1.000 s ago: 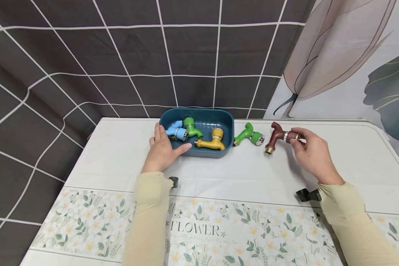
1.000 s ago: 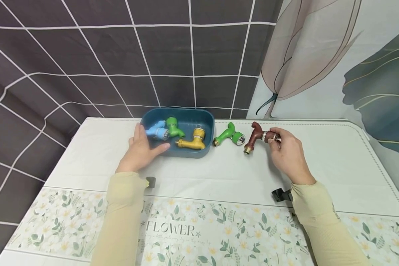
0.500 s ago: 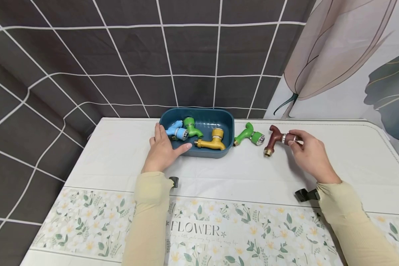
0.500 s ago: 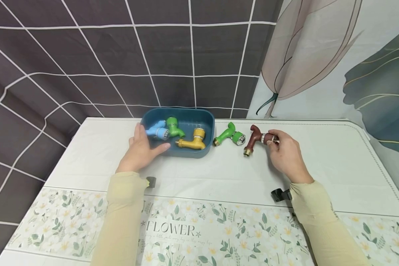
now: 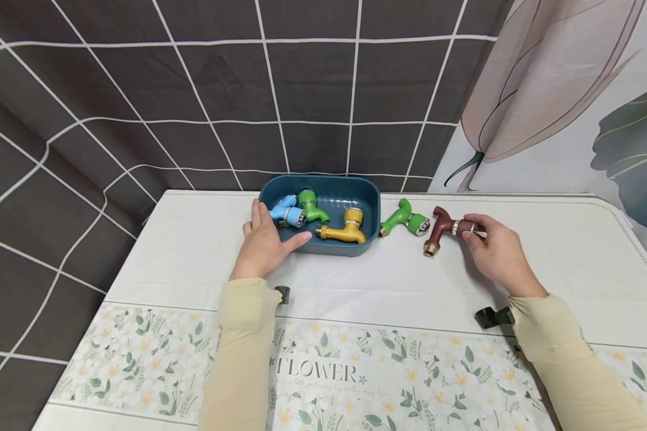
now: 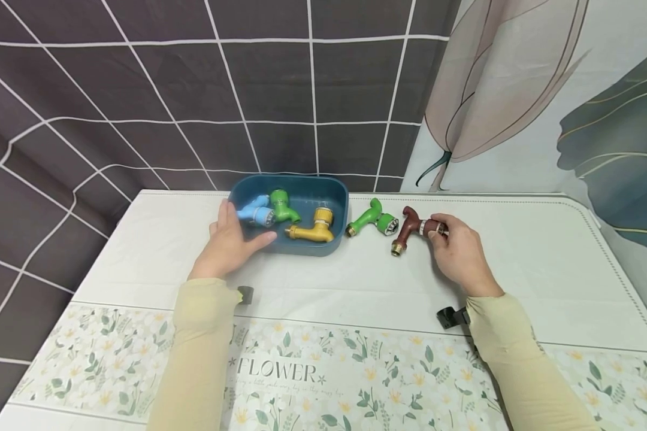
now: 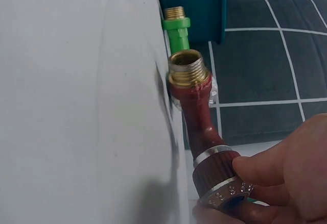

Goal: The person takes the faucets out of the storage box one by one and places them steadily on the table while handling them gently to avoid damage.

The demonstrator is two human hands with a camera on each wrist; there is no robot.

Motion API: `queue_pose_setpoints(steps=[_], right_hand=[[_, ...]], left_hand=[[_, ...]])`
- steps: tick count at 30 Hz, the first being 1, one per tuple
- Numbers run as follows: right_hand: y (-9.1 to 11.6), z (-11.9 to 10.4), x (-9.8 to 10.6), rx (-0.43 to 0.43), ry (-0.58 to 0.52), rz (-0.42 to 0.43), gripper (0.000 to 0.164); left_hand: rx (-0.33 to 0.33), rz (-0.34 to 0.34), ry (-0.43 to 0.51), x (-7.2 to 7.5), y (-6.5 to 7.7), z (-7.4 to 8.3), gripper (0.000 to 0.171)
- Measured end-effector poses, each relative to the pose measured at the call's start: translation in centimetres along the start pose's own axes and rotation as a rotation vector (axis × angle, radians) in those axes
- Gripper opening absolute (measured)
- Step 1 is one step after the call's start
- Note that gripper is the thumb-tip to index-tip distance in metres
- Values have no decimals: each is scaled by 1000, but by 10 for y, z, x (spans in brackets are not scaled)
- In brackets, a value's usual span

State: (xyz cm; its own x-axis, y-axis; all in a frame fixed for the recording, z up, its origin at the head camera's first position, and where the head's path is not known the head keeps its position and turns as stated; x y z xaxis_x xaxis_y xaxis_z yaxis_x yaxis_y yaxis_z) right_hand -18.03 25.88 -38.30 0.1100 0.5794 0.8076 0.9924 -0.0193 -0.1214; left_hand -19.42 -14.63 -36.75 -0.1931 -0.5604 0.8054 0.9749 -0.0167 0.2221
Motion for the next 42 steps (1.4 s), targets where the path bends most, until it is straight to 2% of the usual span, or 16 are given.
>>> queue_pose_setpoints(steps=[13,42], right_hand=[[0,3,-6,-28,-17,-15,37],[-1,6,-8,-42,25,-26,38]], left_hand=[[-7,12,-10,0,-2,0,120],[-2,18,-5,-1,-1,-1,122]])
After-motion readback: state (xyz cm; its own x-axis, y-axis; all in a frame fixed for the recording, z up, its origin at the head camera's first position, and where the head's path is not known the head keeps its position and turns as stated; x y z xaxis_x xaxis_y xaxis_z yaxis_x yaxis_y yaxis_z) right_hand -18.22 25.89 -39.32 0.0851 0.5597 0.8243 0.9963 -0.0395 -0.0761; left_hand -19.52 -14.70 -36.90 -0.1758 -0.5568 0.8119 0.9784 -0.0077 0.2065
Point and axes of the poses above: each hand's wrist, its own y-axis away from the middle knuckle, its own x-axis out of the back of the hand, z = x × y, the point moved 4 cm from there along -y, towards the middle knuckle, and after that the axes turned 2 degrees about y, right-handed, at the moved point
